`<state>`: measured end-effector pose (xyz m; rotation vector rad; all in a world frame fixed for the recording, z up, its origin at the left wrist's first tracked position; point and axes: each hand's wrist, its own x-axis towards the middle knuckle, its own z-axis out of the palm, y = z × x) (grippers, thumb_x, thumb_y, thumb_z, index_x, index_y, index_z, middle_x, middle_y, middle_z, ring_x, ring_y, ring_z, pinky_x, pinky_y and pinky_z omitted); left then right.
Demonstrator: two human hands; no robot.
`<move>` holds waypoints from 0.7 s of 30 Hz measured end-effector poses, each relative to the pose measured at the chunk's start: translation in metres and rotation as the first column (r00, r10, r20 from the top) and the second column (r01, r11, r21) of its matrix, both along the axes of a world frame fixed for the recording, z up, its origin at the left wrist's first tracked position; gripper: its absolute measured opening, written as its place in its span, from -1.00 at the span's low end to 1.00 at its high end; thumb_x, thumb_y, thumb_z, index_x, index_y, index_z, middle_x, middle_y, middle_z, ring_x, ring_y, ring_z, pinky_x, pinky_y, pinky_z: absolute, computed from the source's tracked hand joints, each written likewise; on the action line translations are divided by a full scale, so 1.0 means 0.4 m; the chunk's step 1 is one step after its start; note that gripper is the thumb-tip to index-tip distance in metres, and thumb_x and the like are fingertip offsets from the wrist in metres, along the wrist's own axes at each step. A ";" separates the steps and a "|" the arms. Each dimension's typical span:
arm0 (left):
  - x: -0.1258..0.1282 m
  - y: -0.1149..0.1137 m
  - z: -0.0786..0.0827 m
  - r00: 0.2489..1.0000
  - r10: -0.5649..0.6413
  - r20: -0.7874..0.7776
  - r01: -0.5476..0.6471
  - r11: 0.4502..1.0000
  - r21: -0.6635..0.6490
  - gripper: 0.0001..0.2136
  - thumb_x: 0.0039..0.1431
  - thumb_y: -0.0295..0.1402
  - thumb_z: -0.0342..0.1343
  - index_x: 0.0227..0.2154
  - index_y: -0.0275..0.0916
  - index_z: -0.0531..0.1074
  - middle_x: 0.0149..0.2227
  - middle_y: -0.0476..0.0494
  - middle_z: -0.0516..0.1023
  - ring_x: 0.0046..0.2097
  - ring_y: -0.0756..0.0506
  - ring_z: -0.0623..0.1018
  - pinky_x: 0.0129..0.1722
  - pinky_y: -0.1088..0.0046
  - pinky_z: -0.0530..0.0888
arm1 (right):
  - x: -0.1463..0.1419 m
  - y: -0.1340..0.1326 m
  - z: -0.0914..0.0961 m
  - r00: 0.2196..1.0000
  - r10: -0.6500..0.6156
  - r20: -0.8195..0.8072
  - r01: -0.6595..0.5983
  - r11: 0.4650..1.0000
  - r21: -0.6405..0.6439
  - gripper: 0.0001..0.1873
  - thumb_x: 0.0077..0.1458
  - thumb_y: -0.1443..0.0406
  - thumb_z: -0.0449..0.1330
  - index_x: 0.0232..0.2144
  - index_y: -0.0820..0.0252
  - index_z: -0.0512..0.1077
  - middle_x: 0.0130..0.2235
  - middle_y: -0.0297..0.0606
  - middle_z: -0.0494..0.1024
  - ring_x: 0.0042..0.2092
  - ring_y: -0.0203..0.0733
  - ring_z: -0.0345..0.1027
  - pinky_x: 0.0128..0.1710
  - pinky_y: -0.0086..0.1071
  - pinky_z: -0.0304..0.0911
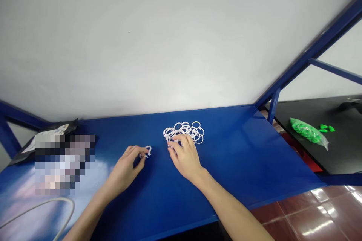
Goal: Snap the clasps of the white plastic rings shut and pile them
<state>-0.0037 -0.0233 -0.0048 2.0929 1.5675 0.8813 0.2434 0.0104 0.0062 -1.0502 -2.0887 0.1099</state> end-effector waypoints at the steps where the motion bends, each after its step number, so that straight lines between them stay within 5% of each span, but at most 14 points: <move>1: 0.015 -0.006 0.009 0.997 -0.037 0.072 0.040 0.999 -0.036 -0.87 0.29 -0.42 0.01 -0.21 -0.15 0.46 -0.24 -0.08 0.55 -0.19 -0.12 0.53 -0.14 0.32 0.51 | -0.006 -0.007 0.000 0.999 0.044 -0.007 -0.044 0.999 -0.018 -0.78 0.34 0.34 0.17 -0.02 0.12 0.52 -0.02 -0.10 0.53 0.04 -0.01 0.38 0.02 -0.05 0.43; 5: 0.065 -0.025 0.032 0.919 -0.130 0.373 0.219 0.954 -0.206 -0.91 0.32 -0.41 0.00 -0.24 -0.16 0.41 -0.26 -0.04 0.52 -0.23 -0.04 0.53 -0.17 0.41 0.52 | -0.029 -0.030 -0.002 0.969 0.241 -0.048 -0.244 0.966 -0.082 -0.76 0.37 0.30 0.15 0.04 0.14 0.48 0.00 -0.15 0.58 0.04 -0.09 0.42 0.06 -0.13 0.41; 9: 0.086 -0.028 0.024 0.831 -0.069 0.551 0.256 0.929 -0.269 -0.89 0.37 -0.30 0.03 -0.25 -0.18 0.40 -0.27 -0.04 0.51 -0.26 -0.02 0.55 -0.19 0.43 0.54 | -0.037 -0.037 -0.005 0.950 0.286 -0.121 -0.305 0.935 -0.182 -0.83 0.41 0.32 0.11 -0.11 0.16 0.51 -0.22 -0.27 0.64 -0.16 -0.20 0.46 -0.09 -0.27 0.41; 17: 0.080 -0.031 -0.002 0.814 0.018 0.580 0.153 0.957 -0.246 -0.85 0.31 -0.22 0.18 -0.22 -0.18 0.53 -0.25 -0.07 0.61 -0.25 -0.05 0.64 -0.20 0.43 0.57 | -0.035 -0.039 -0.011 0.952 0.248 -0.176 -0.287 0.927 -0.243 -0.82 0.42 0.26 0.11 -0.20 0.15 0.49 -0.28 -0.27 0.61 -0.22 -0.18 0.42 -0.18 -0.29 0.36; 21: 0.078 -0.034 -0.011 0.835 -0.050 0.548 0.154 0.977 -0.146 -0.89 0.32 -0.28 0.18 -0.25 -0.17 0.57 -0.27 -0.07 0.62 -0.27 -0.04 0.64 -0.24 0.46 0.57 | -0.043 -0.046 -0.014 0.958 0.262 -0.117 -0.281 0.941 -0.191 -0.79 0.44 0.28 0.06 -0.24 0.16 0.46 -0.32 -0.27 0.57 -0.26 -0.19 0.38 -0.21 -0.30 0.35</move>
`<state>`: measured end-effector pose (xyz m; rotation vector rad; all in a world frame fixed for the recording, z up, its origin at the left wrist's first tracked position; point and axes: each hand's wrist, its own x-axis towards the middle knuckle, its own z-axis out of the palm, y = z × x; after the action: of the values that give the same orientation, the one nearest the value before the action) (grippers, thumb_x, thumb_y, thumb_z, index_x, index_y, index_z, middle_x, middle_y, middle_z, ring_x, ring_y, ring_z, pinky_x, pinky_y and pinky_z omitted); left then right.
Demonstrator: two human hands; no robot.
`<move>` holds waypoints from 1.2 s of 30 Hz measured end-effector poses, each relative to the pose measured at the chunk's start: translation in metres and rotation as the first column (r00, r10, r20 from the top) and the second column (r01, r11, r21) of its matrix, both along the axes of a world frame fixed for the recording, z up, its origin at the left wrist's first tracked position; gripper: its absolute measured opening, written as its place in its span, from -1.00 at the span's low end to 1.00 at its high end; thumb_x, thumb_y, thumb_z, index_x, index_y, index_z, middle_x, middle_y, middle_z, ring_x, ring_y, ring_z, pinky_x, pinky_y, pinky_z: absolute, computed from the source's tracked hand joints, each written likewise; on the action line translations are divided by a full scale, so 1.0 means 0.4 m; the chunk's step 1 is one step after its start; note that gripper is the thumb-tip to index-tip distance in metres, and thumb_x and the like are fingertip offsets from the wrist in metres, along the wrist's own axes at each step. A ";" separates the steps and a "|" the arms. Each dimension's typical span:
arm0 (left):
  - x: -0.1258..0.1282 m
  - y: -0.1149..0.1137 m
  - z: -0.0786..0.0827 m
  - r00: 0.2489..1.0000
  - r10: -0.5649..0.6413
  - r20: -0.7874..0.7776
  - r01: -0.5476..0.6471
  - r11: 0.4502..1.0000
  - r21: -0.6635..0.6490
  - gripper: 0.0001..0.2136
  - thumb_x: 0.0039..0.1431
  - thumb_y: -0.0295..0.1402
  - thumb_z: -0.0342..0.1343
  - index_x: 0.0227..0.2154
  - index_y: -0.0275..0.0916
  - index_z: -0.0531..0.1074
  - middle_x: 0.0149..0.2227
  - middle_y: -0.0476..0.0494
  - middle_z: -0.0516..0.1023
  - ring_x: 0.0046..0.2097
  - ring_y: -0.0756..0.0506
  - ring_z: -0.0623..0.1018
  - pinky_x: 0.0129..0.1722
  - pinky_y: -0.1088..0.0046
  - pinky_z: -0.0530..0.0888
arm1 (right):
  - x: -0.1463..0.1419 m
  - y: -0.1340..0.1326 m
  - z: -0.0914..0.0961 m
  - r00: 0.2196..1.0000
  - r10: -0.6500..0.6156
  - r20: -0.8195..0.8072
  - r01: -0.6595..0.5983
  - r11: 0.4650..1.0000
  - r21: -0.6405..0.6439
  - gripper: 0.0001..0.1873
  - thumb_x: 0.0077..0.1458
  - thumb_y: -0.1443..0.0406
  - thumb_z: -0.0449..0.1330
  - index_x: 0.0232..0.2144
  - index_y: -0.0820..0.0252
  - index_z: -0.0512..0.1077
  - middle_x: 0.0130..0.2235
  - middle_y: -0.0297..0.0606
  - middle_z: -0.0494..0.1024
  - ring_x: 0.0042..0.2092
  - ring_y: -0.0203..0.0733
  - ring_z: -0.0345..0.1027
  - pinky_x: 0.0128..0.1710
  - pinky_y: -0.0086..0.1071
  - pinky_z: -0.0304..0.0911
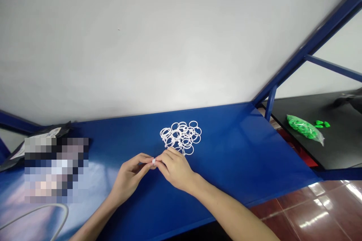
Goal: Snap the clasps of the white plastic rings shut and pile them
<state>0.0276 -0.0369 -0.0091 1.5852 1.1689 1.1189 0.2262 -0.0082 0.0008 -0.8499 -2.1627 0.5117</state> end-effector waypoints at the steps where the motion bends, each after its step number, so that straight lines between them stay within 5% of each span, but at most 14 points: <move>1: 0.000 0.000 -0.001 1.000 -0.003 -0.017 0.004 0.999 0.035 -0.89 0.32 -0.30 0.18 -0.27 -0.17 0.57 -0.29 -0.06 0.62 -0.28 -0.04 0.64 -0.25 0.47 0.57 | -0.001 -0.002 0.000 1.000 0.006 0.015 -0.007 0.999 0.033 -0.77 0.45 0.29 0.04 -0.25 0.16 0.45 -0.32 -0.27 0.56 -0.27 -0.19 0.37 -0.21 -0.31 0.34; 10: 0.008 0.000 0.003 0.977 0.007 -0.213 0.073 0.928 0.365 -0.89 0.33 -0.51 0.13 -0.28 -0.19 0.52 -0.31 -0.04 0.60 -0.29 0.02 0.63 -0.27 0.57 0.56 | 0.005 -0.014 -0.015 0.970 0.024 0.240 -0.068 0.982 0.179 -0.72 0.43 0.38 0.01 -0.32 0.20 0.44 -0.37 -0.26 0.52 -0.30 -0.17 0.29 -0.24 -0.30 0.33; 14: 0.014 0.004 0.010 0.963 0.082 -0.257 0.042 0.896 0.442 -0.90 0.33 -0.49 0.13 -0.22 -0.18 0.50 -0.26 -0.06 0.63 -0.24 0.00 0.67 -0.22 0.56 0.60 | -0.001 -0.004 -0.007 0.990 -0.021 0.136 -0.009 0.976 0.215 -0.74 0.44 0.36 0.02 -0.28 0.21 0.45 -0.35 -0.25 0.55 -0.29 -0.17 0.32 -0.22 -0.30 0.35; 18: 0.007 0.016 -0.006 0.893 0.226 -0.389 0.011 0.853 0.521 -0.78 0.36 -0.45 0.09 0.01 -0.13 0.48 0.04 -0.16 0.62 0.09 -0.11 0.62 0.10 0.33 0.59 | 0.026 0.034 0.019 0.995 -0.094 0.029 0.088 0.981 0.170 -0.86 0.40 0.29 0.14 -0.22 0.16 0.48 -0.29 -0.26 0.61 -0.20 -0.14 0.38 -0.12 -0.26 0.36; 22: -0.022 0.042 -0.057 0.728 0.348 -0.590 -0.040 0.882 0.470 -0.70 0.37 -0.33 0.07 0.11 -0.19 0.45 0.24 -0.28 0.48 0.32 -0.31 0.41 0.28 -0.05 0.43 | 0.089 0.080 0.038 0.958 -0.285 -0.018 0.283 0.940 0.191 -0.95 0.33 0.33 0.22 -0.23 0.12 0.50 -0.26 -0.26 0.63 -0.12 -0.08 0.38 -0.07 -0.20 0.34; 25: -0.048 0.060 -0.093 0.627 0.345 -0.698 -0.058 0.915 0.400 -0.63 0.34 -0.22 0.10 0.11 -0.28 0.47 0.27 -0.39 0.43 0.37 -0.44 0.31 0.32 -0.22 0.32 | 0.115 0.101 0.036 0.944 -0.326 0.047 0.313 0.932 0.183 -0.95 0.29 0.34 0.24 -0.24 0.10 0.51 -0.21 -0.23 0.61 -0.06 -0.03 0.36 -0.02 -0.13 0.33; 36: -0.070 0.073 -0.097 0.633 0.292 -0.717 -0.039 0.937 0.347 -0.65 0.36 -0.18 0.05 0.07 -0.23 0.49 0.27 -0.34 0.44 0.37 -0.38 0.33 0.35 -0.17 0.28 | 0.113 0.112 0.019 0.929 -0.368 -0.027 0.367 0.913 0.175 -0.88 0.34 0.31 0.16 -0.26 0.10 0.50 -0.21 -0.24 0.60 -0.08 -0.05 0.35 -0.02 -0.14 0.33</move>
<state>-0.0005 -0.0077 -0.0479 2.3587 1.7867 0.7445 0.2714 0.0368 0.0083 -1.1249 -1.9527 0.1228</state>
